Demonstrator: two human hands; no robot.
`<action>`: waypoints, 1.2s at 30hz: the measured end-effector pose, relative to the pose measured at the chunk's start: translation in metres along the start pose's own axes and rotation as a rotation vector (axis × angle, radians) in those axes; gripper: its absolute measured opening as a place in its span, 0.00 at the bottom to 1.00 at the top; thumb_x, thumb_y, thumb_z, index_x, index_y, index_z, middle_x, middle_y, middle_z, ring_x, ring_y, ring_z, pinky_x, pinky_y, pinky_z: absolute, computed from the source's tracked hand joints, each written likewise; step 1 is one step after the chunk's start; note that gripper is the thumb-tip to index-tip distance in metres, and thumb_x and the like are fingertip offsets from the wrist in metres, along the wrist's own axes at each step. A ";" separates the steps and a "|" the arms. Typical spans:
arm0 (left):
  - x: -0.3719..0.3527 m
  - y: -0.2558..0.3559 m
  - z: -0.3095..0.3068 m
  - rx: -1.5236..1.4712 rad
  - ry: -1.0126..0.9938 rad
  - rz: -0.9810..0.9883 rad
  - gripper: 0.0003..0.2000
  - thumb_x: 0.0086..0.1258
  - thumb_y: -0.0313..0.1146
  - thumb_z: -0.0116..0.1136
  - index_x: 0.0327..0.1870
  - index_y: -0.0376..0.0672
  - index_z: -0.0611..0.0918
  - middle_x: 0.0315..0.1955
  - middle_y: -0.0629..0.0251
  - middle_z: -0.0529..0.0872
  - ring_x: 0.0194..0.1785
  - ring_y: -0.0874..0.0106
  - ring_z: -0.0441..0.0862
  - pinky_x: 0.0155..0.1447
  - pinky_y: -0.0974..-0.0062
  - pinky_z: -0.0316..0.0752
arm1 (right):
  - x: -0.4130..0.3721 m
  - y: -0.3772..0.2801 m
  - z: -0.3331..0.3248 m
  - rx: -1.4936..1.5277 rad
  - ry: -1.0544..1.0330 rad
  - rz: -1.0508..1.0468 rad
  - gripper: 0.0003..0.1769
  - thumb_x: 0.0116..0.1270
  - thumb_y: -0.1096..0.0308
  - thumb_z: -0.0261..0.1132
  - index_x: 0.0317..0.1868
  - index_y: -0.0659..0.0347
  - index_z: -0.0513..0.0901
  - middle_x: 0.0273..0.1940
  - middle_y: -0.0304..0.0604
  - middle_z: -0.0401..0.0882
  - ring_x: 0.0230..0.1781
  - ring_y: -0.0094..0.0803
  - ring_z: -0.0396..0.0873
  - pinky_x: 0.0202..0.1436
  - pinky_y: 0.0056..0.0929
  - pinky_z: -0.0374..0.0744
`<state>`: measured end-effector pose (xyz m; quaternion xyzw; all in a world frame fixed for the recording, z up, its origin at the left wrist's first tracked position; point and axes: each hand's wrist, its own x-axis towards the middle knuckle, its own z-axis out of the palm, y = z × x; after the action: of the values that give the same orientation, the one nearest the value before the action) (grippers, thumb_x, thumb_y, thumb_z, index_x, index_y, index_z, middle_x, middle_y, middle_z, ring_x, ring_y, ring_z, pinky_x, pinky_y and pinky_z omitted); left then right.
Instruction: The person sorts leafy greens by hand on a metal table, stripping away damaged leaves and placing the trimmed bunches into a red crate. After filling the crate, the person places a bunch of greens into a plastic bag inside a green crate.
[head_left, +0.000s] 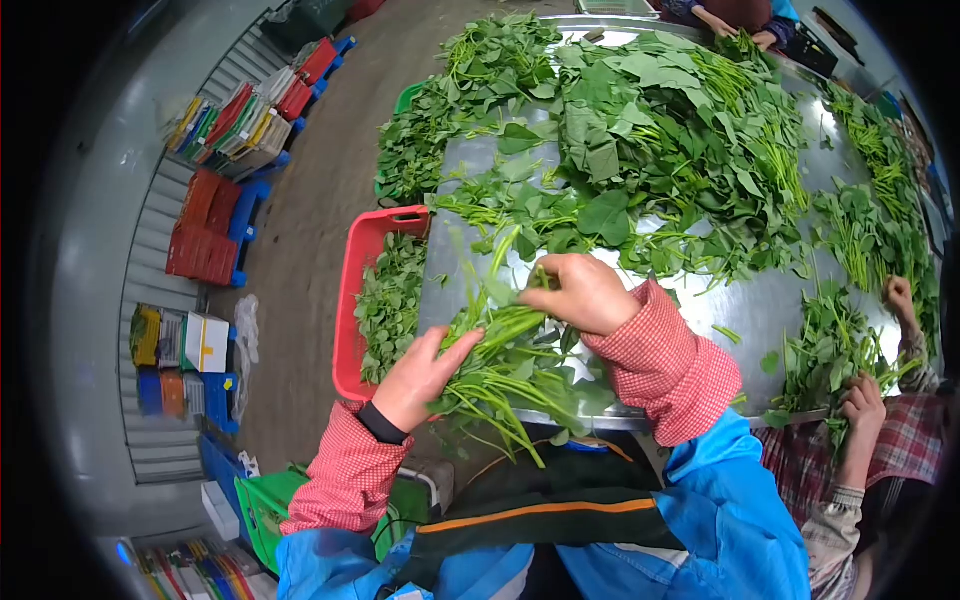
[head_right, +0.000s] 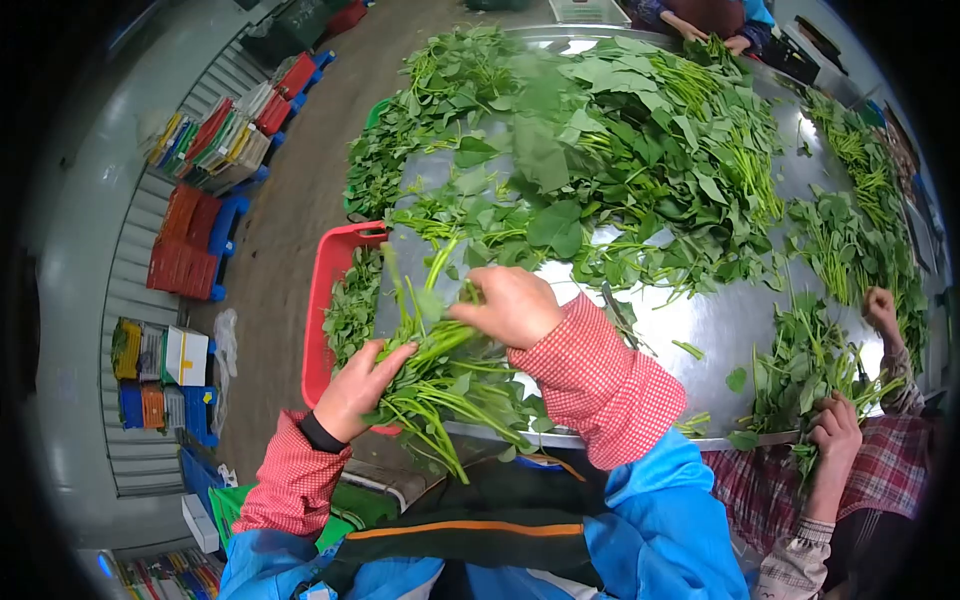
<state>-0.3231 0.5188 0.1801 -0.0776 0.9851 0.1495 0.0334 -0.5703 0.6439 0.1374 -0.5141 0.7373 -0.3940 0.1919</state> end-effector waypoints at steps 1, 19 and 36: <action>0.000 0.001 0.000 0.021 0.009 -0.001 0.35 0.53 0.24 0.62 0.67 0.43 0.67 0.47 0.48 0.72 0.49 0.50 0.75 0.52 0.64 0.72 | 0.002 -0.001 0.000 -0.005 -0.019 0.011 0.23 0.61 0.50 0.65 0.42 0.63 0.82 0.31 0.55 0.82 0.33 0.47 0.82 0.39 0.42 0.78; -0.009 -0.010 0.028 -0.477 0.107 -0.150 0.36 0.55 0.24 0.65 0.68 0.41 0.63 0.50 0.52 0.75 0.54 0.55 0.75 0.59 0.67 0.70 | 0.005 0.103 -0.013 1.420 0.386 0.418 0.14 0.75 0.59 0.51 0.29 0.51 0.64 0.11 0.28 0.55 0.08 0.19 0.52 0.10 0.22 0.52; -0.037 -0.056 0.068 -1.160 0.164 -0.365 0.26 0.54 0.23 0.67 0.56 0.38 0.72 0.46 0.66 0.81 0.50 0.73 0.78 0.56 0.73 0.72 | -0.035 -0.030 -0.009 0.314 0.361 -0.112 0.12 0.59 0.65 0.68 0.39 0.65 0.82 0.26 0.42 0.76 0.27 0.34 0.76 0.34 0.30 0.76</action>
<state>-0.2747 0.4920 0.1025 -0.2620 0.7134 0.6467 -0.0649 -0.5447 0.6745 0.1620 -0.4394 0.6595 -0.5994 0.1125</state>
